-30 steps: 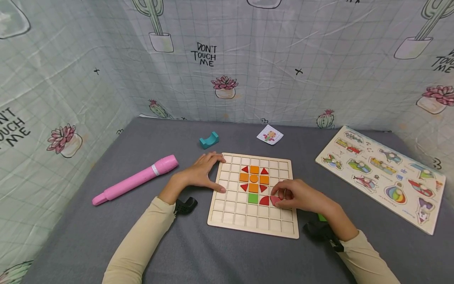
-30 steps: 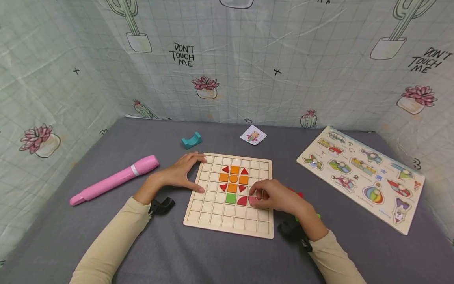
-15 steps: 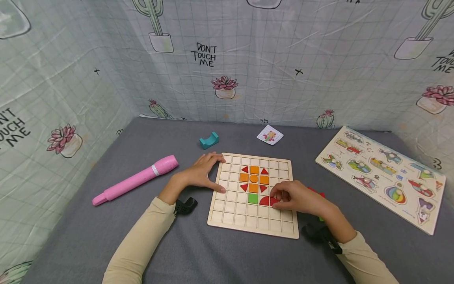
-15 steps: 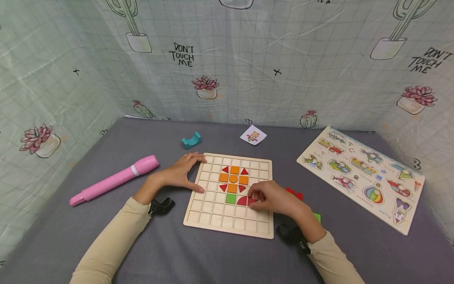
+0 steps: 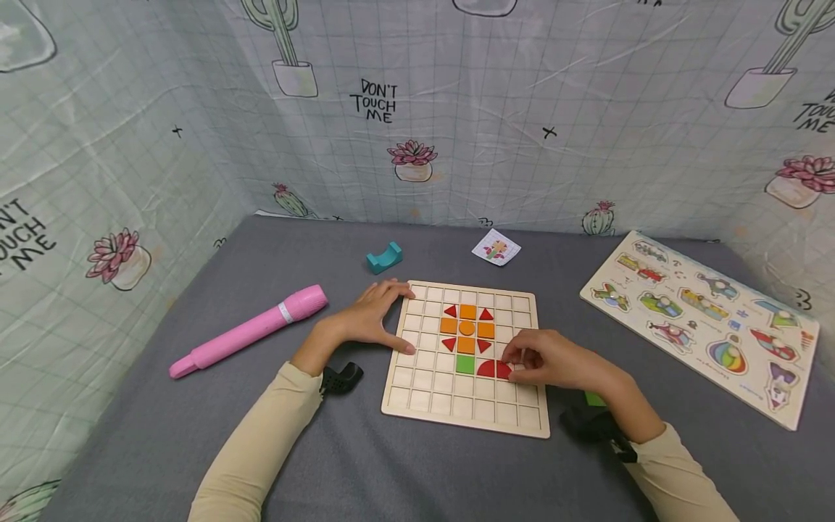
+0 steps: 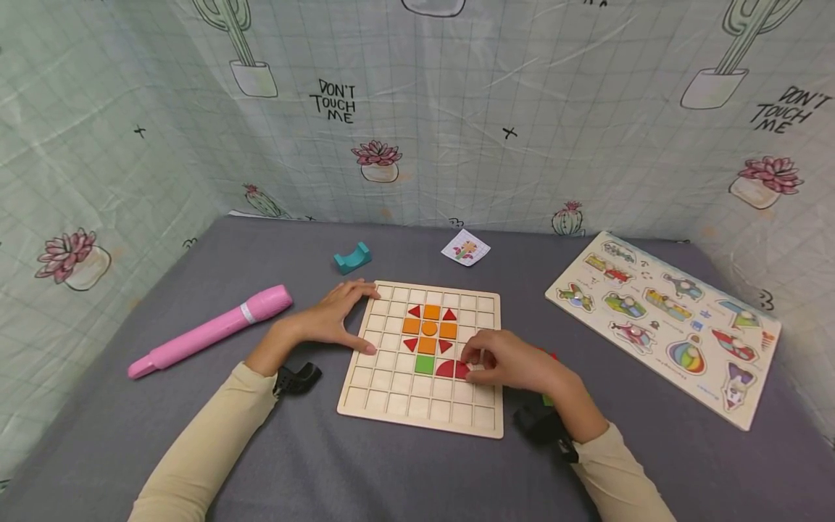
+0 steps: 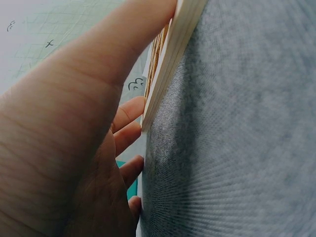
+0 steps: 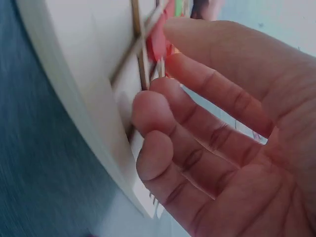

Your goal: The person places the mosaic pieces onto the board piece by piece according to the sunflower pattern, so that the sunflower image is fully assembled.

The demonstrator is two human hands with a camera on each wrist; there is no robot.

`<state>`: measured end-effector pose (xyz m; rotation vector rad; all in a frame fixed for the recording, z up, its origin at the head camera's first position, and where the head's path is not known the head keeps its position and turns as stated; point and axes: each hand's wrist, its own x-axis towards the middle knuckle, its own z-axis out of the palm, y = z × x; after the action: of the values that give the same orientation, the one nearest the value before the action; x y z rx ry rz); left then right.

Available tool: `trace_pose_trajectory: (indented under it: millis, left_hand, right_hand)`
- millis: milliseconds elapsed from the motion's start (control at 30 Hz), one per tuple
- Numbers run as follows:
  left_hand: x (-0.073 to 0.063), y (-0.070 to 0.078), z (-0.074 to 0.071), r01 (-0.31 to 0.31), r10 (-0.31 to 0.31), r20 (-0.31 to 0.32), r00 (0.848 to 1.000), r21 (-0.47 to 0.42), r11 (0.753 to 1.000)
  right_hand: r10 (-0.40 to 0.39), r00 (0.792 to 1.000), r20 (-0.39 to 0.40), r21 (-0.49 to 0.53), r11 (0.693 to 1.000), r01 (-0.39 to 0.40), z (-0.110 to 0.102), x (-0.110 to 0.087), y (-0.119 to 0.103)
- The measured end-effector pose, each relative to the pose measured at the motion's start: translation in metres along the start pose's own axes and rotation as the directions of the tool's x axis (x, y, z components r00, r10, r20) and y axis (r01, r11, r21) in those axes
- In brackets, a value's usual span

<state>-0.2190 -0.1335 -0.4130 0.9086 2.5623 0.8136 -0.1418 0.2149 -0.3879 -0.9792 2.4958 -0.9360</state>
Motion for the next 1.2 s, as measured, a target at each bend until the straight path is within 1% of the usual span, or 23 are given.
trace_pose_trajectory:
  millis: [267, 333, 433, 533, 667, 800, 1000, 1200]
  left_hand:
    - [0.000, -0.002, 0.000, -0.009, 0.009, -0.006, 1.000, 0.011, 1.000]
    - [-0.001, -0.001, 0.000, -0.008, 0.008, -0.007, 1.000, 0.010, 1.000]
    - [0.000, -0.001, 0.000, -0.008, 0.008, -0.007, 1.000, 0.010, 1.000]
    - [0.000, -0.002, 0.000, -0.009, 0.009, -0.006, 1.000, 0.014, 1.000]
    - [0.001, -0.002, 0.000, -0.002, 0.002, -0.004, 1.000, 0.016, 1.000]
    - [0.000, -0.001, 0.001, 0.004, -0.004, -0.004, 1.000, 0.015, 1.000]
    - [0.000, -0.001, 0.001, 0.004, -0.004, -0.001, 1.000, 0.011, 1.000]
    - [0.001, -0.002, 0.001, -0.012, 0.012, -0.011, 1.000, 0.010, 1.000]
  right_hand:
    - [0.025, 1.000, 0.001, -0.010, 1.000, -0.025, -0.021, -0.013, 0.007]
    - [0.021, 1.000, -0.002, -0.014, 1.000, -0.021, -0.026, -0.017, 0.010]
    - [0.025, 1.000, 0.013, -0.005, 1.000, -0.025, -0.033, -0.023, 0.016]
    - [0.039, 0.998, 0.049, 0.002, 0.999, -0.039, -0.039, -0.029, 0.022]
    - [0.070, 0.995, 0.076, -0.011, 0.998, -0.070, -0.043, -0.036, 0.028]
    - [0.091, 0.993, 0.081, -0.025, 0.996, -0.089, -0.045, -0.038, 0.032]
    - [0.086, 0.995, 0.040, -0.063, 0.994, -0.084, -0.046, -0.040, 0.038]
    - [0.083, 0.996, 0.030, -0.034, 0.996, -0.082, -0.048, -0.042, 0.043]
